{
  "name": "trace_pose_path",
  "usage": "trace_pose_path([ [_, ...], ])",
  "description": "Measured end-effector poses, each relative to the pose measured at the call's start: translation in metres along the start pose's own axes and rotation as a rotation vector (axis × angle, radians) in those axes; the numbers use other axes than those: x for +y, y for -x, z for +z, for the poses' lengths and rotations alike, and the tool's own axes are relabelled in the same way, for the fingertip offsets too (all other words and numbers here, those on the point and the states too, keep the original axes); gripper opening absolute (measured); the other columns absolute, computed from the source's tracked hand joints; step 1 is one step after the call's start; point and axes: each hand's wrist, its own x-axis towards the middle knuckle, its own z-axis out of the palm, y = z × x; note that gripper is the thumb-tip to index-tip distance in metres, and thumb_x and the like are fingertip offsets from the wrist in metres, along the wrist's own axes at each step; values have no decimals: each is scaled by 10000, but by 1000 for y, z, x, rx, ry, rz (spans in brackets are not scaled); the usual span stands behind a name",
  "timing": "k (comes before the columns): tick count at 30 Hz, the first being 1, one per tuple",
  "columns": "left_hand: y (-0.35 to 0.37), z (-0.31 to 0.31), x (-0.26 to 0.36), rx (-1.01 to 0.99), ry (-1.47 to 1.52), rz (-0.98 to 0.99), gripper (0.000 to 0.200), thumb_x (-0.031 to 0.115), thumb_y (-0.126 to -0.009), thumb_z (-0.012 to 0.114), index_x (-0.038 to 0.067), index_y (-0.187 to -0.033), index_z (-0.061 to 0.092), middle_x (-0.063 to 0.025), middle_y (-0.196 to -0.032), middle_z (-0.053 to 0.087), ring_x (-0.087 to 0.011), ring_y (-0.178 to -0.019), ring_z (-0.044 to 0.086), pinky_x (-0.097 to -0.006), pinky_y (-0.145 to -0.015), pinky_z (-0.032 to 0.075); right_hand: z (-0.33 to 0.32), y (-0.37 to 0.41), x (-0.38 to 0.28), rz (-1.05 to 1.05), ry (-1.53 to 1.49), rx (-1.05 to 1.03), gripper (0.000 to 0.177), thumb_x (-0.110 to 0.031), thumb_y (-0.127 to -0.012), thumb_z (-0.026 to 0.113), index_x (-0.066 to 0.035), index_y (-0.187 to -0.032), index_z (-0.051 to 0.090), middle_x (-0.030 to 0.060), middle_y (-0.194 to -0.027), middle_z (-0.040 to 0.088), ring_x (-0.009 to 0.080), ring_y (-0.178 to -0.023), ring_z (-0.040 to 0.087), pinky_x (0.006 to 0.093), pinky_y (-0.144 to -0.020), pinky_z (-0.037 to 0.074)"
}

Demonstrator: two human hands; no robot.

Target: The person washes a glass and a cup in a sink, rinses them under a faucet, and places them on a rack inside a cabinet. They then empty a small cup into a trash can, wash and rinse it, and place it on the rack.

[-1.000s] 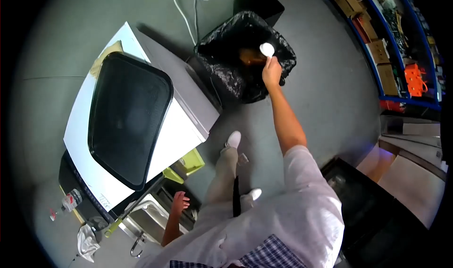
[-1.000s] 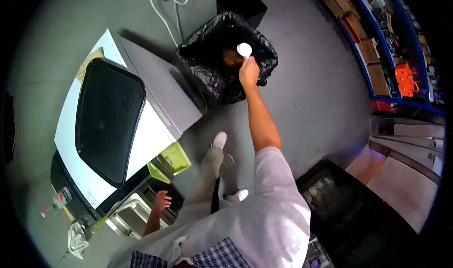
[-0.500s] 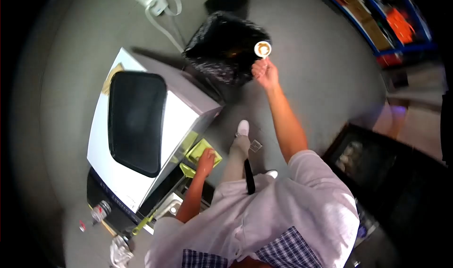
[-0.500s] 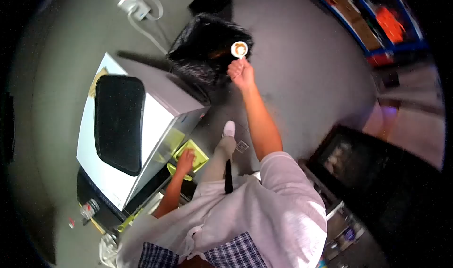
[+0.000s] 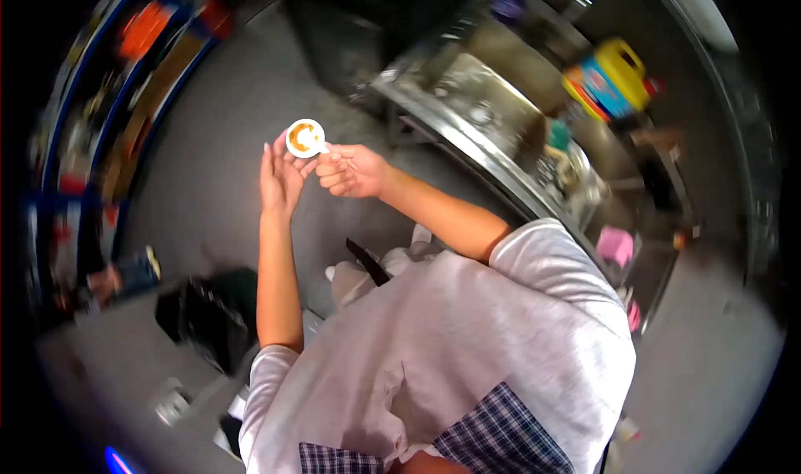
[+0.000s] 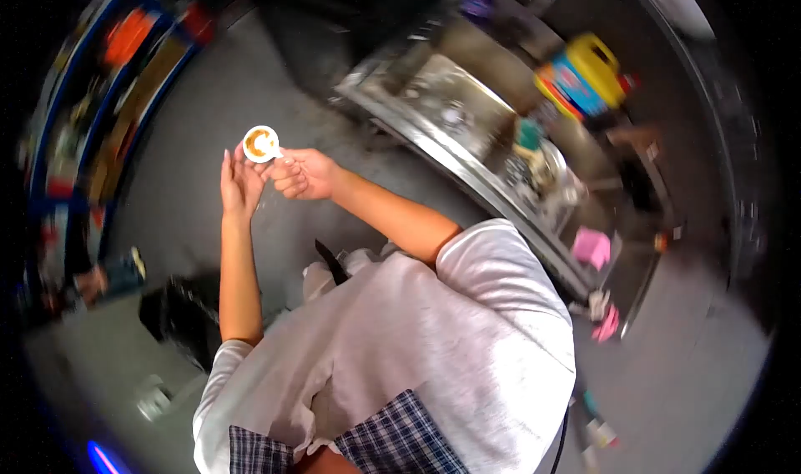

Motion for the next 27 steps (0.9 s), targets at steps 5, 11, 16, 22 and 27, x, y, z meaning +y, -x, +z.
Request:
trace_pose_path([
  [5,-91,139,-108,-393,-85,-306,539,476,-980,286,47,-1278,421,-143,-1249,531,-266,-1124,538,-403,-903,463,24,163,-48,-469,112,34,361,-341,-995,356,-120,-718,426,-57,-599,344,60,-508,309,195,-454,280],
  [11,-118,192,-191,-547,-213,-601,514,484,-983,278,72,-1247,437,-126,-1147,584,-223,-982,596,-356,-825,475,29,245,-61,-823,78,143,450,-370,-974,405,62,-972,532,-69,-597,307,40,-482,280,188,-439,253],
  [16,-98,118,-173,-275,-265,-616,589,563,-943,318,86,-1263,449,-98,-1137,585,-214,-984,593,-380,-850,469,13,181,-88,-649,49,176,335,-328,-977,421,-109,-723,416,-50,-598,327,66,-490,308,207,-437,266],
  [22,3,-81,-54,238,-298,-321,515,545,-940,355,118,-1182,508,-72,-1008,637,-196,-906,616,-342,-783,474,-26,-47,-36,-425,917,500,325,-275,-981,399,-120,-702,339,-38,-591,306,69,-480,274,231,-433,260],
  [27,170,-284,-40,735,-29,-50,402,440,-966,371,105,-1127,525,-47,-914,625,-156,-805,597,-310,-709,476,-147,-281,131,52,1660,406,340,-299,-983,416,-83,-721,429,-36,-623,369,86,-560,332,262,-500,283],
])
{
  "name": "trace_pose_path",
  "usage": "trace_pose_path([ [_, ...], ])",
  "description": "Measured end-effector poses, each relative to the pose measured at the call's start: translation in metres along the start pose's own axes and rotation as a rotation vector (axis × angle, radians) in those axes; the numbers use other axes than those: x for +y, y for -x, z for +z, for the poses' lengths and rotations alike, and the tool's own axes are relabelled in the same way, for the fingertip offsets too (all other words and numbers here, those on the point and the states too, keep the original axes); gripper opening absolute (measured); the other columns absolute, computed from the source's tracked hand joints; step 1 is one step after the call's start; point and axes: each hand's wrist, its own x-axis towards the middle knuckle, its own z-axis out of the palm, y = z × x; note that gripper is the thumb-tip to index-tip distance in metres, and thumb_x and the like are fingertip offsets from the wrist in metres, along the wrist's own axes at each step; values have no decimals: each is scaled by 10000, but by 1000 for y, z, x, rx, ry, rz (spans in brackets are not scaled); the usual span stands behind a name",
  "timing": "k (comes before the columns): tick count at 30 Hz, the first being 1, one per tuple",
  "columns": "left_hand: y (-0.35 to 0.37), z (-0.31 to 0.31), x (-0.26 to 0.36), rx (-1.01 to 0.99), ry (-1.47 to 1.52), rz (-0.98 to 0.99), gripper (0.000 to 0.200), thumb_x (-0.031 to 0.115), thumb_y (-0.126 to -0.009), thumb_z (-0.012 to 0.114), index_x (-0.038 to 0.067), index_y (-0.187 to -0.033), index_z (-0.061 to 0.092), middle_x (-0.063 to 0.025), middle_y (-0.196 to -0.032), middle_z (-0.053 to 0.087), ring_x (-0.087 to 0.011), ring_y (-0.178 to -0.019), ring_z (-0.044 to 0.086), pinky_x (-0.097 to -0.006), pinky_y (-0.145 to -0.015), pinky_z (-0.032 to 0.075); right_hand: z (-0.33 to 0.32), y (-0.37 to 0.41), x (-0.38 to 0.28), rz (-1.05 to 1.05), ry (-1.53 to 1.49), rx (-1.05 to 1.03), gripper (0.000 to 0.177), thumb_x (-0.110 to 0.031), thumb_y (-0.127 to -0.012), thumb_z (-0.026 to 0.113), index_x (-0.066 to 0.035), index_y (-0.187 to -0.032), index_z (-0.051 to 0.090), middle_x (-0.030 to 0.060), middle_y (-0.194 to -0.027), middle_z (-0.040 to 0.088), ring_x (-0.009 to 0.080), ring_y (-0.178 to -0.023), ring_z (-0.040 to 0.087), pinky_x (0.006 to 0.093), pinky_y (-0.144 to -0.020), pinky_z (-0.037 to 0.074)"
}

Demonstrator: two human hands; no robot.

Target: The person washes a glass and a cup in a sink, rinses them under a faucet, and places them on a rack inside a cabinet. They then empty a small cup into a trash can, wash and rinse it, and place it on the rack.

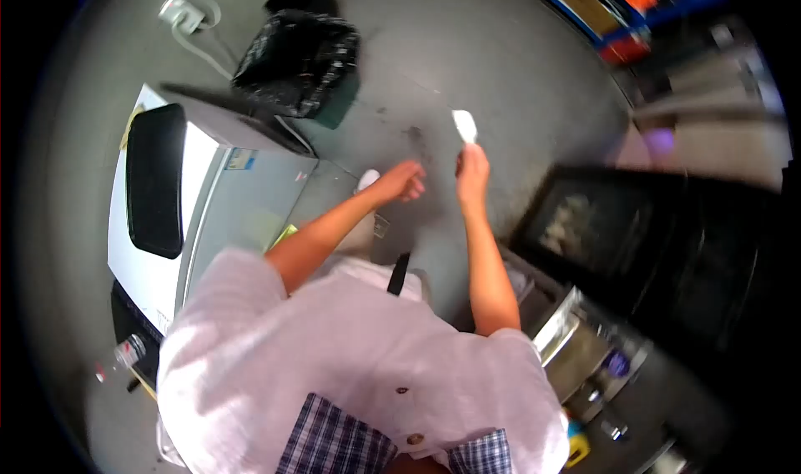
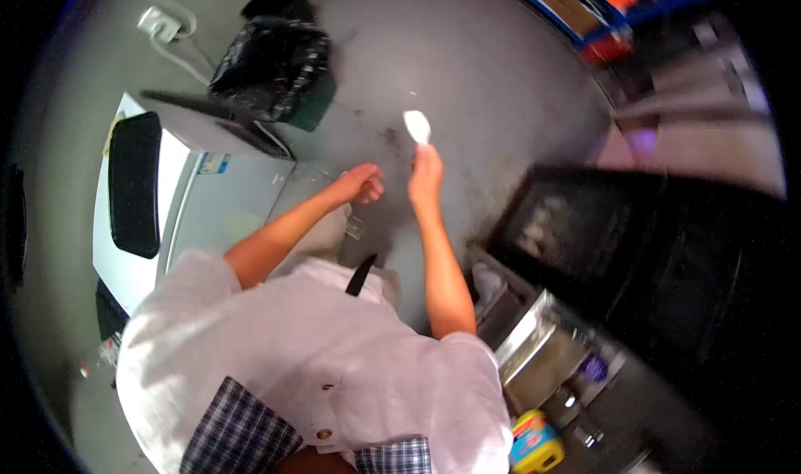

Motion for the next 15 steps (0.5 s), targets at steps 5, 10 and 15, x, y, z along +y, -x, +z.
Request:
trace_pose_path([
  [5,90,-205,-87,530,247,38,306,346,-958,422,92,-1082,538,-55,-881,621,-149,-728,600,-300,-621,481,265,-168,78,-400,747,-390,391,-343,-971,398,-13,-816,536,233,-730,577,422,-675,545,482,-600,422],
  [10,194,-243,-225,917,472,-364,269,306,-930,438,121,-1096,541,-66,-927,626,-198,-777,614,-345,-679,494,386,-248,153,-487,1089,-543,340,-326,-953,431,-22,-837,530,228,-753,621,422,-713,603,518,-612,467],
  [15,241,-215,-265,801,1041,-324,397,389,-892,476,120,-1181,519,-107,-993,632,-249,-819,626,-376,-732,507,411,-258,189,-373,1319,-693,326,-303,-947,397,-22,-865,540,213,-812,653,409,-756,629,512,-680,485],
])
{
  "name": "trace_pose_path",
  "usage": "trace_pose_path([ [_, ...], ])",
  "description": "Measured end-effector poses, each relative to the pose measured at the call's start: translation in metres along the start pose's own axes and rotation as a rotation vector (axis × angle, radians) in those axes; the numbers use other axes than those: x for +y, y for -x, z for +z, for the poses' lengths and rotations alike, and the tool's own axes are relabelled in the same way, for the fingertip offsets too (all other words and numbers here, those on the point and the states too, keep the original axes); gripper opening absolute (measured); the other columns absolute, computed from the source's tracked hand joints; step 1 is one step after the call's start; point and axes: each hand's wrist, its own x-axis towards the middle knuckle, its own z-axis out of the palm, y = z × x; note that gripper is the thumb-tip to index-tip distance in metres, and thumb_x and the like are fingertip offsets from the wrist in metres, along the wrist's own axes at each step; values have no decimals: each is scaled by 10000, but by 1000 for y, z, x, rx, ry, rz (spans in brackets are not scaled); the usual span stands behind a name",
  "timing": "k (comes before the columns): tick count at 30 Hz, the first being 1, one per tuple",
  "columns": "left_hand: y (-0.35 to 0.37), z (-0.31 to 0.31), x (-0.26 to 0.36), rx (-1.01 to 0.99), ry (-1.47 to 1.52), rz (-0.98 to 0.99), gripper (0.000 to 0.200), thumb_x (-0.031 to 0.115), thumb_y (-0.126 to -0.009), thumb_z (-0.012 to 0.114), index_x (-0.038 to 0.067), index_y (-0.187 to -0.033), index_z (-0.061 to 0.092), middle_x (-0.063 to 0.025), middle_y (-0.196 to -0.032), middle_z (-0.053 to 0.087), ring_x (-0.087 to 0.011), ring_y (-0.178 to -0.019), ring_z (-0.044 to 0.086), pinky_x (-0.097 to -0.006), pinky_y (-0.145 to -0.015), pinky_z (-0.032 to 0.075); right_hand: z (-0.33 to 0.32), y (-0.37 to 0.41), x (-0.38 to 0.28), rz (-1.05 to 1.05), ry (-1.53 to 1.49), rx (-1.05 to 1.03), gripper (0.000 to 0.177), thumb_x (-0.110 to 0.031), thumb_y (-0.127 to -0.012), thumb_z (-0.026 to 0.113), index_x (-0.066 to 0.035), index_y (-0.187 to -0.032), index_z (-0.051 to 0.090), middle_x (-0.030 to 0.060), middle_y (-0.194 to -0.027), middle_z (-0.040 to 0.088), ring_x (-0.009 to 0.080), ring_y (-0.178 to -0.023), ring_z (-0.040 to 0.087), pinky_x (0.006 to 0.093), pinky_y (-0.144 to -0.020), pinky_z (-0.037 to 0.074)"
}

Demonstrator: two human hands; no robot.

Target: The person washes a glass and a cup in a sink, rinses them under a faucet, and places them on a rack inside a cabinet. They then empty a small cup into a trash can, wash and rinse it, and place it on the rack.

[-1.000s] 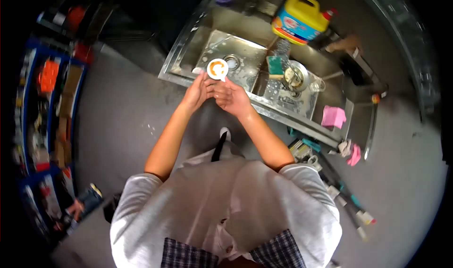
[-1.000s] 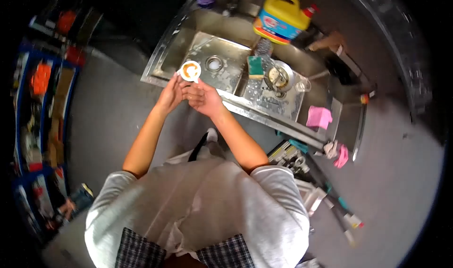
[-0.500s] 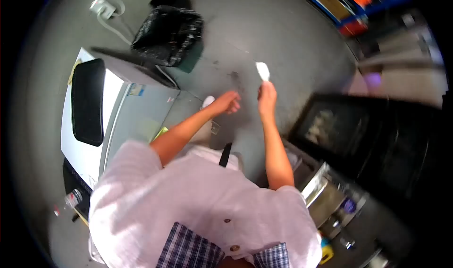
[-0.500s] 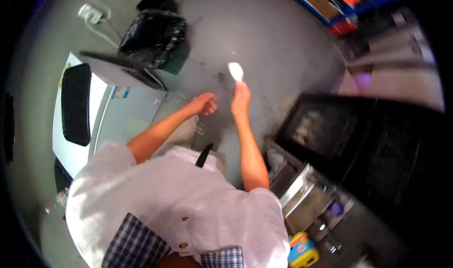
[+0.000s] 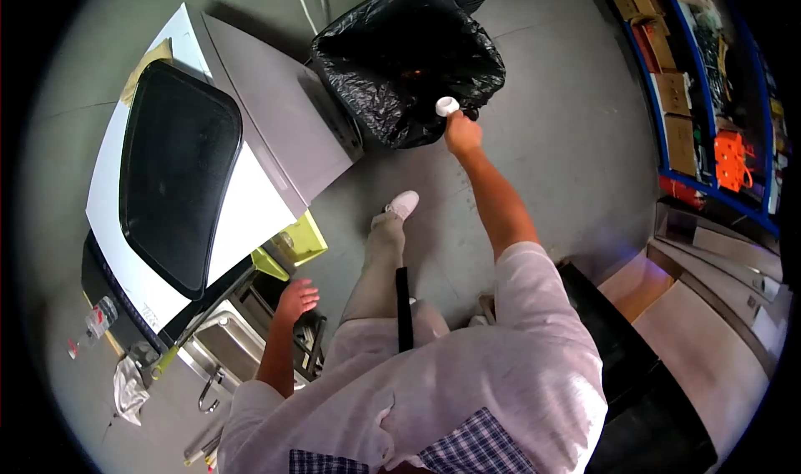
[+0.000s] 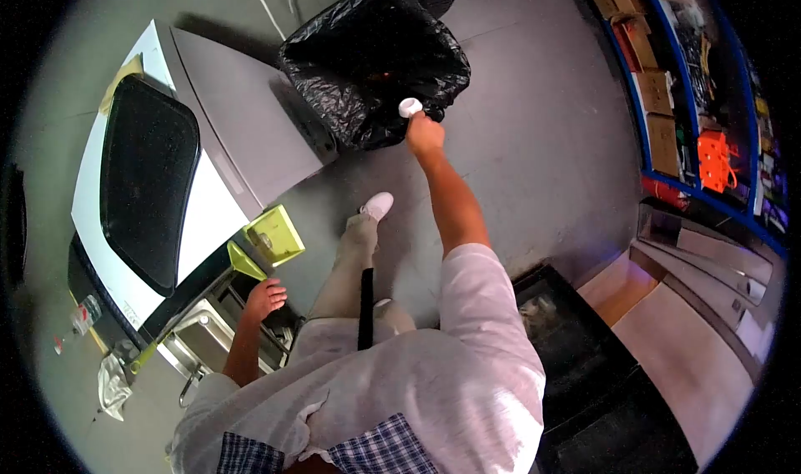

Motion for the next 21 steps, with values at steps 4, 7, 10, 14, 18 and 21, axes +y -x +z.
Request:
trace_pose_path([
  [4,-3,32,39,38,-95,88,381,348,-918,447,85,-1187,509,-124,-1003,630,-247,-834,629,-377,-752,509,-1,-5,-9,20,14,-37,316,-281,-936,373,-19,-890,543,212,-834,658,412,-780,631,510,-707,488],
  [7,-4,52,60,3,-108,174,343,314,-919,457,74,-1153,528,-118,-968,628,-225,-818,624,-359,-750,506,0,-2,-11,-5,10,-32,322,-278,-934,369,-12,-887,543,215,-824,657,409,-772,632,511,-704,488],
  [10,-9,69,69,-67,-132,246,314,299,-920,462,84,-1137,534,-104,-930,629,-214,-787,624,-345,-717,508,0,-9,-10,-13,4,-10,330,-279,-938,365,-8,-894,548,211,-798,655,404,-771,632,513,-700,487],
  [14,-8,93,71,-132,-276,252,283,291,-921,463,109,-1124,538,-84,-893,633,-204,-727,625,-320,-635,508,-37,28,-23,53,-323,244,364,-313,-939,430,-22,-762,558,227,-723,629,410,-673,601,517,-617,450],
  [18,26,191,101,-329,-596,350,322,352,-968,406,121,-1156,530,-58,-950,634,-149,-789,618,-285,-684,497,-127,145,0,386,-2206,-462,385,-359,-963,420,-151,-645,365,-34,-565,313,106,-492,300,255,-436,253],
  [21,79,298,107,-610,-698,552,384,399,-971,373,116,-1190,514,-57,-979,633,-142,-814,613,-282,-693,491,-186,282,17,-9,-2730,-531,366,-334,-976,392,-123,-676,397,-20,-599,335,106,-519,318,251,-476,301],
])
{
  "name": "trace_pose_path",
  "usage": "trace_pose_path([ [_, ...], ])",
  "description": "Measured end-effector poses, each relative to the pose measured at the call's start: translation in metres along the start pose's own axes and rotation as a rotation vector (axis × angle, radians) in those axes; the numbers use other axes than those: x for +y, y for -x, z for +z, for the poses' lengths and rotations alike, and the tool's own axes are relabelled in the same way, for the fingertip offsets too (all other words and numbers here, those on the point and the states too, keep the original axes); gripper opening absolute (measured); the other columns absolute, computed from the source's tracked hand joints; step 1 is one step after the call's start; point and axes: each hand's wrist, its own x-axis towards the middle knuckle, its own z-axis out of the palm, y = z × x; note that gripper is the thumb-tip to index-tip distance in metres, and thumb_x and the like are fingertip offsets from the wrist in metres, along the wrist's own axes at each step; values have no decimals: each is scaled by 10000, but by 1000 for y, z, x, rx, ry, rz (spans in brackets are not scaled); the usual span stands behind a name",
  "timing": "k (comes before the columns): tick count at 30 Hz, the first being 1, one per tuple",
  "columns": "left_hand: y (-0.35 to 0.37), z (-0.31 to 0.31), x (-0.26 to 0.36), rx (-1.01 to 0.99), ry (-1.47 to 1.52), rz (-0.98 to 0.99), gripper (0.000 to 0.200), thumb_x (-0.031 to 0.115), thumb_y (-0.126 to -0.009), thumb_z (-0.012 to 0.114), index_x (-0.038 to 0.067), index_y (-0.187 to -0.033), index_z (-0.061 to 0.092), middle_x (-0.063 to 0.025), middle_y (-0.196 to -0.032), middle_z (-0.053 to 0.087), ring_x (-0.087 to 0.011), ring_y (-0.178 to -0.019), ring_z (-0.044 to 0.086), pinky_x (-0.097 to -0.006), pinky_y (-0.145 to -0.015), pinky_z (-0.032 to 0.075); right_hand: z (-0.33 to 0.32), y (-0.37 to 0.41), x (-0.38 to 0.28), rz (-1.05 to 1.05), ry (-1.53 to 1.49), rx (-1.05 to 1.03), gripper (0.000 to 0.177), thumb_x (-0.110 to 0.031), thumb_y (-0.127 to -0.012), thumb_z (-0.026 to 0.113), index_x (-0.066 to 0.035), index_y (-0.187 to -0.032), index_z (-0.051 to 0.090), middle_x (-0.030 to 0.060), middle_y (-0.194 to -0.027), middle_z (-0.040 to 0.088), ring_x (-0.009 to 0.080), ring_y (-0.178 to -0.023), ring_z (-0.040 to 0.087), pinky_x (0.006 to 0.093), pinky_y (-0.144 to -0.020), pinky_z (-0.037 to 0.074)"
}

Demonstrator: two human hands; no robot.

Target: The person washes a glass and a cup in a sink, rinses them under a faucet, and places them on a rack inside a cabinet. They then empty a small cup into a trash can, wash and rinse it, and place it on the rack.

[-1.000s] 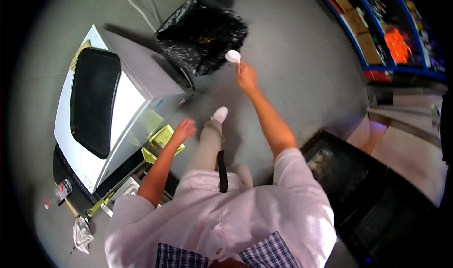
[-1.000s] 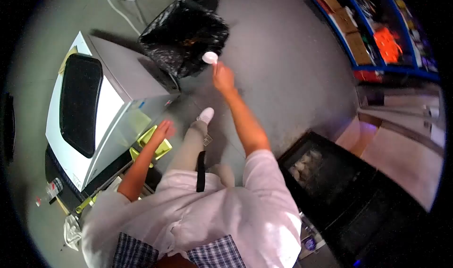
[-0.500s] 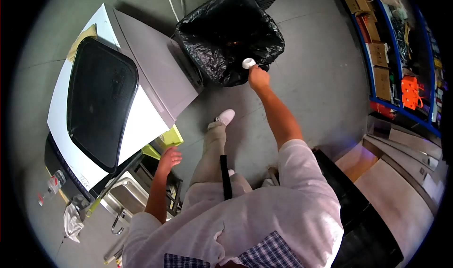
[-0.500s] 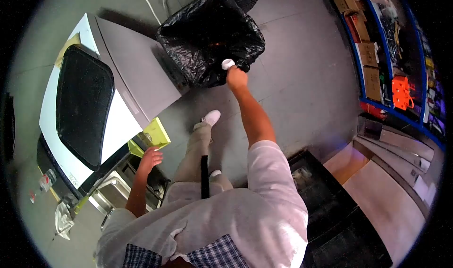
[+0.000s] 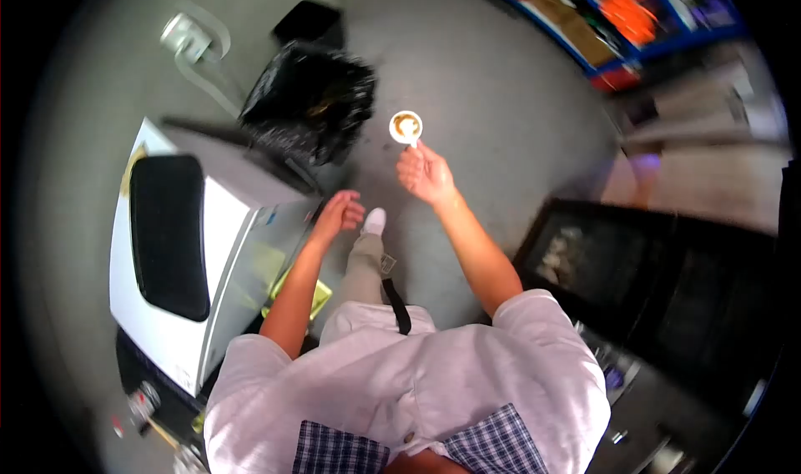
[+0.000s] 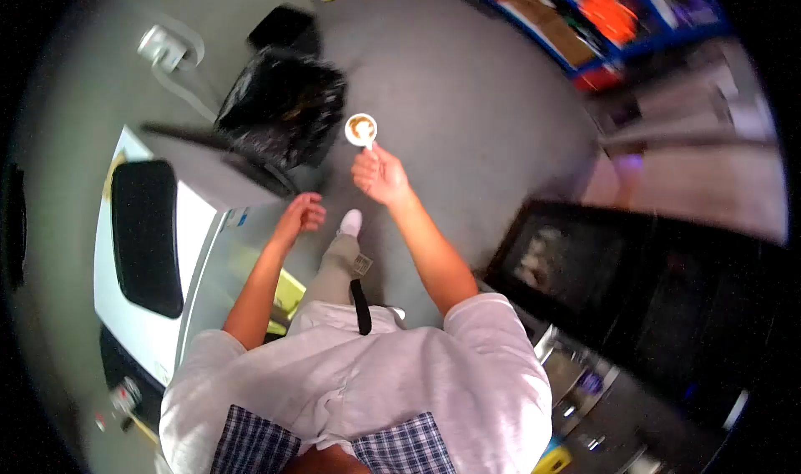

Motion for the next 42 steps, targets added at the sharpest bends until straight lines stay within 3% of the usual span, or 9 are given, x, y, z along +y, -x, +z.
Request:
trace_pose_path([
  [5,12,232,74,-561,-47,190,505,459,-979,312,57,-1244,464,-101,-1091,602,-193,-981,582,-339,-848,455,48,235,33,-351,-87,-273,352,-312,-991,355,-98,-712,375,-12,-611,339,120,-507,323,246,-458,308],
  [14,212,589,-130,-1341,-116,-481,557,470,-974,292,22,-1268,443,-169,-1131,578,-301,-938,582,-414,-843,484,-23,602,195,-1085,-67,-341,390,-395,-977,372,-113,-713,423,-48,-587,326,51,-482,328,195,-430,291],
  [17,238,644,-216,-1425,-197,-784,529,441,-968,325,5,-1225,477,-177,-1109,584,-304,-918,571,-417,-845,476,-29,683,258,-1181,138,26,378,-437,-946,435,-99,-794,514,-36,-608,412,84,-498,385,205,-433,303],
  [22,275,731,-323,-1321,-424,-1136,571,480,-949,323,-5,-1202,490,-209,-1145,563,-343,-1004,549,-445,-874,454,-114,826,326,-1385,286,1434,289,-297,-852,577,-52,-1002,606,49,-806,632,145,-688,599,268,-552,452],
  [27,282,823,-406,-1103,-420,-1340,538,399,-932,296,-39,-1191,473,-233,-1156,545,-393,-1051,526,-503,-924,428,-210,1010,206,-2024,636,2529,231,-182,-841,629,-29,-1011,597,70,-832,649,201,-755,589,304,-697,478],
  [31,290,870,-440,-1223,-527,-1300,591,441,-939,253,-56,-1178,468,-233,-1102,569,-404,-1024,554,-507,-883,444,-267,1102,138,-1875,436,2295,166,-164,-842,614,-29,-935,644,100,-819,659,201,-766,597,322,-727,469],
  [36,304,898,-473,-1045,-640,-1227,557,395,-917,291,-72,-1158,477,-234,-1073,571,-384,-944,576,-509,-846,477,-240,1072,159,-1680,446,2491,145,-93,-807,594,-44,-902,694,67,-791,654,175,-725,591,317,-688,465],
  [37,306,898,-475,-1040,-647,-1203,568,416,-918,296,-67,-1150,483,-237,-1071,566,-374,-935,577,-517,-839,480,-242,1073,160,-1737,309,2292,220,-191,-780,616,-24,-912,676,232,-816,647,340,-778,640,374,-718,476],
  [42,300,894,-493,-952,-569,-1172,514,422,-962,274,-21,-1196,389,-237,-1138,481,-379,-944,551,-543,-852,456,-245,1063,169,-1677,427,2453,326,-153,-788,599,-15,-1083,626,228,-1001,645,348,-960,624,363,-820,478],
])
